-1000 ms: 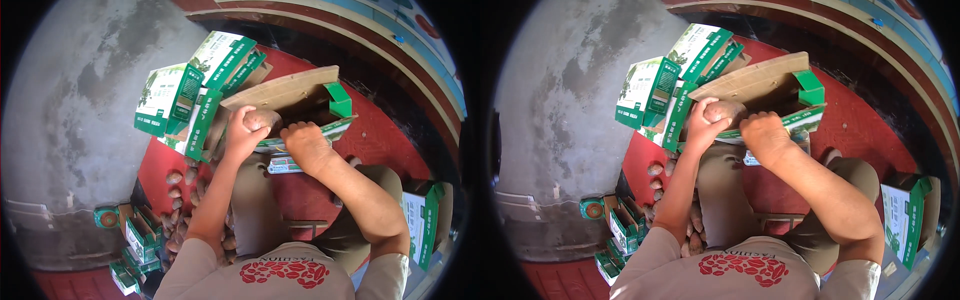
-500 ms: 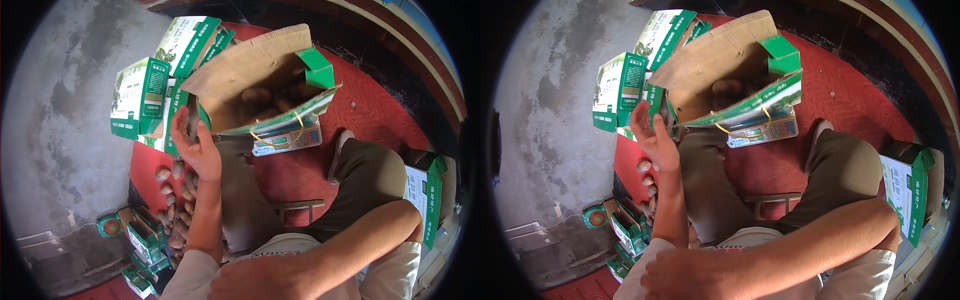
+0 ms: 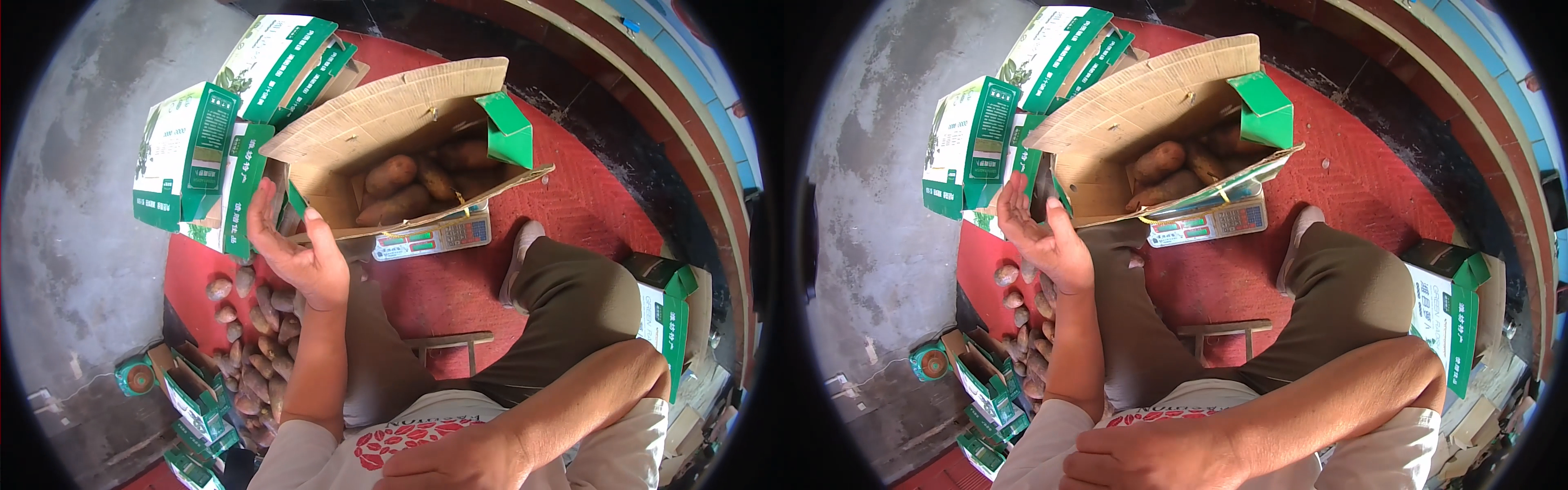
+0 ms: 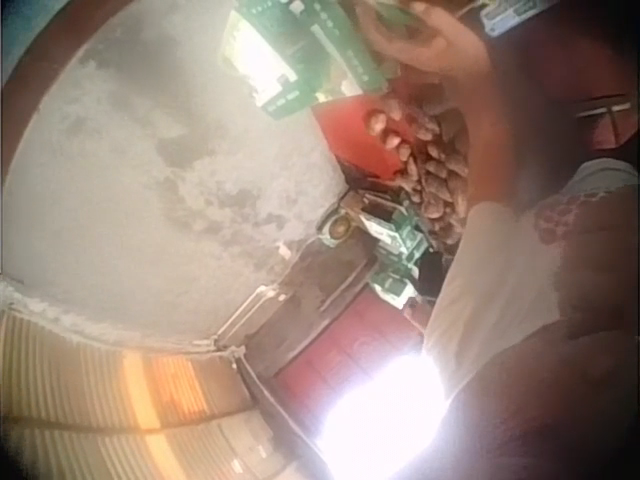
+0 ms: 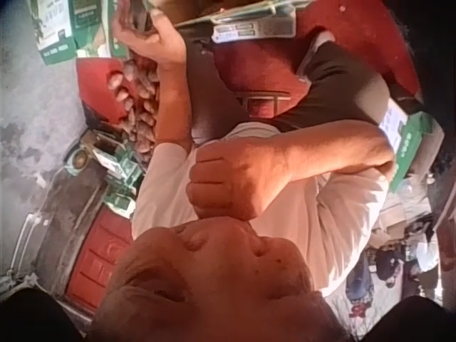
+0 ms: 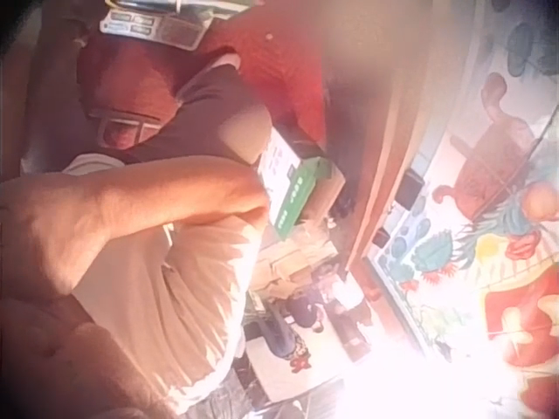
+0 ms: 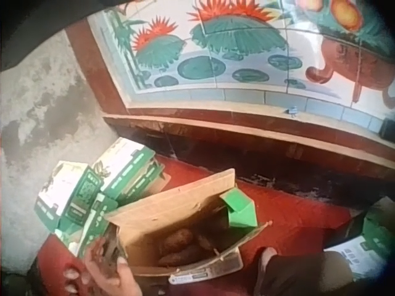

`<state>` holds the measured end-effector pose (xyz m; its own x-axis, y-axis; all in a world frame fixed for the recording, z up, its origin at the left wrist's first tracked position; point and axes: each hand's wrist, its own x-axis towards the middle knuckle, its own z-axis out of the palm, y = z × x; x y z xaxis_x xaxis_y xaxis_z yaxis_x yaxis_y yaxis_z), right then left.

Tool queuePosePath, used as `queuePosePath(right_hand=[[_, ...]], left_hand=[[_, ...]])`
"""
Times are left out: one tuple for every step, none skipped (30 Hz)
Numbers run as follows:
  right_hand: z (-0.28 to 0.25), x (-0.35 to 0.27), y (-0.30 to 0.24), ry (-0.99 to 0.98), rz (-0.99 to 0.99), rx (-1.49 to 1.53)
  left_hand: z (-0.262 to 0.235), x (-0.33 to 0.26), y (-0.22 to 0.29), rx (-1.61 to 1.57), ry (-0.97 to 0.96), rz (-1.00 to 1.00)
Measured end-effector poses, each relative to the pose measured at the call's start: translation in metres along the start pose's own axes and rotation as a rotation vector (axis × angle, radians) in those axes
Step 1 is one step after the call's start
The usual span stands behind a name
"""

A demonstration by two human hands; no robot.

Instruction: Sort and pack sweet potatoes into cardboard boxes, weighing them on a scale.

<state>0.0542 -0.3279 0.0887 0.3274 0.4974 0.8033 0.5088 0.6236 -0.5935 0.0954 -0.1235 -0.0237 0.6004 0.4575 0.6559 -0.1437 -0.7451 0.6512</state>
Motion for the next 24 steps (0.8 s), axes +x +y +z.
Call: queuePosePath(right_hand=[[0.005,-0.001,0.002,-0.006,-0.003,-0.004],[0.013,-0.003,0.007,0.125,-0.099,-0.09],[0.018,-0.003,0.012,0.256,-0.194,-0.177],[0.022,-0.002,0.017,0.252,-0.196,-0.186],[0.024,-0.003,0.021,0.313,-0.259,-0.203],[0.025,-0.003,0.023,0.369,-0.317,-0.226],[0.019,-0.001,0.02,0.358,-0.305,-0.251],[0.012,0.0,0.016,0.255,-0.251,-0.192],[0.008,0.002,0.014,0.16,-0.2,-0.127],[0.008,0.004,0.015,0.176,-0.214,-0.136],[0.009,0.005,0.015,0.173,-0.204,-0.156],[0.01,0.006,0.015,0.196,-0.198,-0.125],[0.011,0.006,0.015,0.22,-0.193,-0.094],[0.013,0.006,0.016,0.228,-0.182,-0.064],[0.014,0.007,0.016,0.229,-0.171,-0.08],[0.015,0.008,0.015,0.259,-0.156,-0.054],[0.015,0.01,0.015,0.289,-0.141,-0.027],[0.014,0.011,0.016,0.292,-0.147,-0.051],[0.01,0.011,0.015,0.289,-0.137,-0.063],[0.006,0.011,0.014,0.257,-0.119,-0.059],[0.004,0.011,0.013,0.229,-0.105,-0.046],[0.004,0.011,0.013,0.23,-0.101,-0.049],[0.004,0.011,0.013,0.241,-0.099,0.007],[0.005,0.011,0.014,0.253,-0.101,0.068]], left_hand=[[0.0,-0.001,0.0,-0.004,0.006,0.002],[0.001,-0.003,-0.001,0.004,-0.005,0.016],[0.001,-0.004,-0.002,0.011,-0.016,0.029],[0.003,-0.005,-0.001,-0.021,-0.022,0.029],[0.002,-0.004,-0.001,-0.032,-0.021,0.03],[0.001,-0.005,-0.002,-0.038,-0.026,0.0],[0.003,-0.008,0.001,-0.053,-0.035,-0.035],[0.003,-0.007,0.0,-0.031,-0.018,-0.016],[0.0,-0.004,-0.002,-0.043,-0.014,-0.001],[0.0,-0.004,0.0,-0.052,-0.016,-0.013],[0.001,-0.005,0.002,-0.06,-0.019,-0.026],[0.002,-0.004,0.005,-0.053,-0.024,-0.037],[0.004,-0.005,0.004,-0.056,-0.026,-0.031],[0.003,-0.005,0.003,-0.04,-0.03,-0.033],[0.002,-0.004,0.0,-0.02,-0.033,-0.033],[0.002,-0.004,-0.002,-0.031,-0.019,-0.039],[0.002,-0.005,-0.004,-0.042,-0.029,-0.05],[0.002,-0.005,-0.004,-0.042,-0.028,-0.05],[0.003,-0.005,-0.003,-0.042,-0.027,-0.051],[0.006,-0.004,-0.002,-0.06,-0.025,-0.045],[0.006,-0.004,-0.001,-0.064,-0.029,-0.048],[0.007,-0.003,0.001,-0.051,-0.034,-0.05],[0.008,-0.003,0.002,-0.037,-0.038,-0.051],[0.007,-0.003,0.002,-0.038,-0.031,-0.05]])
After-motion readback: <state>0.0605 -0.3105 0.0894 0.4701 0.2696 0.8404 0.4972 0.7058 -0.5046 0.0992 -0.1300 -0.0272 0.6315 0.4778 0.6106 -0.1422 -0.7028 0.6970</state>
